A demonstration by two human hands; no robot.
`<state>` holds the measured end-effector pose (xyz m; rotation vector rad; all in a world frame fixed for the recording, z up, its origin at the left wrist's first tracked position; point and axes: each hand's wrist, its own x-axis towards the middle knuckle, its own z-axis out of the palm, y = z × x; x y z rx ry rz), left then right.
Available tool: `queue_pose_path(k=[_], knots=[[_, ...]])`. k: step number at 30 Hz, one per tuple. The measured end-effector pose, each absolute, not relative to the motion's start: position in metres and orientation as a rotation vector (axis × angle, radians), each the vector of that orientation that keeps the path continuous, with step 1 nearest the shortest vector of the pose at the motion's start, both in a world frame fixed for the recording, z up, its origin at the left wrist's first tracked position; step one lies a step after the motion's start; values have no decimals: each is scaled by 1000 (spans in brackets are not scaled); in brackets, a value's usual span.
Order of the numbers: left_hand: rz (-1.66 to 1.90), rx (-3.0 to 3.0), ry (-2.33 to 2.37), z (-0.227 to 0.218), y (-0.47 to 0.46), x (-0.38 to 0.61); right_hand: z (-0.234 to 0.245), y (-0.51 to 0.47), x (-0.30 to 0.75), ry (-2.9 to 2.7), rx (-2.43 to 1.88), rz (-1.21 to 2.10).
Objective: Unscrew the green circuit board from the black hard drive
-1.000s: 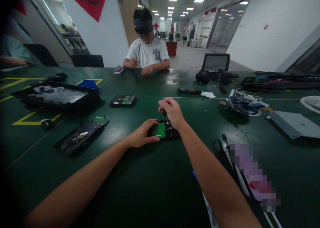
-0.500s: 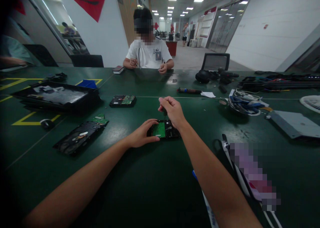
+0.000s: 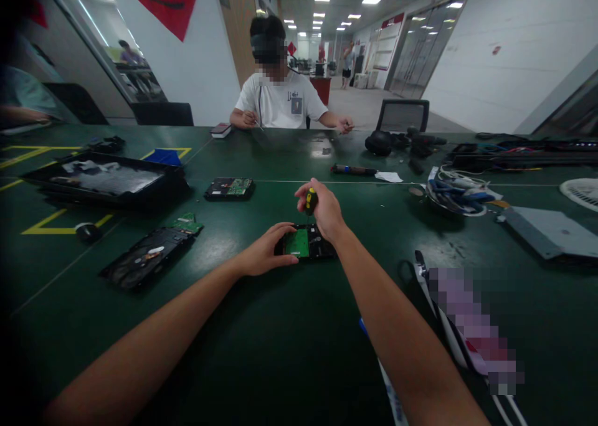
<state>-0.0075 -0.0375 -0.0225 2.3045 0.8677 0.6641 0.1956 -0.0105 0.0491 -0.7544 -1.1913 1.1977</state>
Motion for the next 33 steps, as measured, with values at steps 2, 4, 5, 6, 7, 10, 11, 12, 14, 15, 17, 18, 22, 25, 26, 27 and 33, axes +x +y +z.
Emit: queue_pose_path(k=[2,4,5,6,7,10,11,12,14,15,17,18,22,25,26,27,33], knots=[[665,2303,867,-22,-38,-7,47,-9,197,-1205,-759,1155],[671,2303,865,-22,-38,-7,46,-8,198,-1221,-791,1101],[673,2303,864,-22,-38,-7,46,-8,199,-1226,-814,1083],[674,2303,863,-22,-38,-7,45,-8,199,-1225,-839,1071],[676,2302,864,-22,-38,-7,45,-8,199,-1223,-862,1067],[671,2303,869,-21,-39,-7,46,-10,198,-1221,-874,1098],[668,2303,870,-21,-39,-7,46,-11,198,-1223,-855,1121],[667,2303,870,-20,-39,-7,47,-12,197,-1229,-831,1145],[666,2304,866,-20,-39,-7,49,-13,196,-1245,-801,1177],[667,2304,865,-19,-39,-7,50,-14,196,-1254,-800,1184],[671,2304,867,-19,-39,-7,51,-14,195,-1257,-818,1181],[670,2303,868,-19,-39,-7,51,-14,195,-1253,-827,1178],[666,2295,867,-19,-39,-7,50,-13,197,-1244,-817,1168],[666,2295,866,-18,-39,-7,48,-11,198,-1256,-818,1139],[666,2294,865,-18,-40,-7,48,-11,198,-1260,-821,1130],[666,2293,865,-18,-40,-7,47,-10,198,-1259,-825,1121],[661,2297,873,-18,-40,-7,42,-9,198,-1222,-882,1073]])
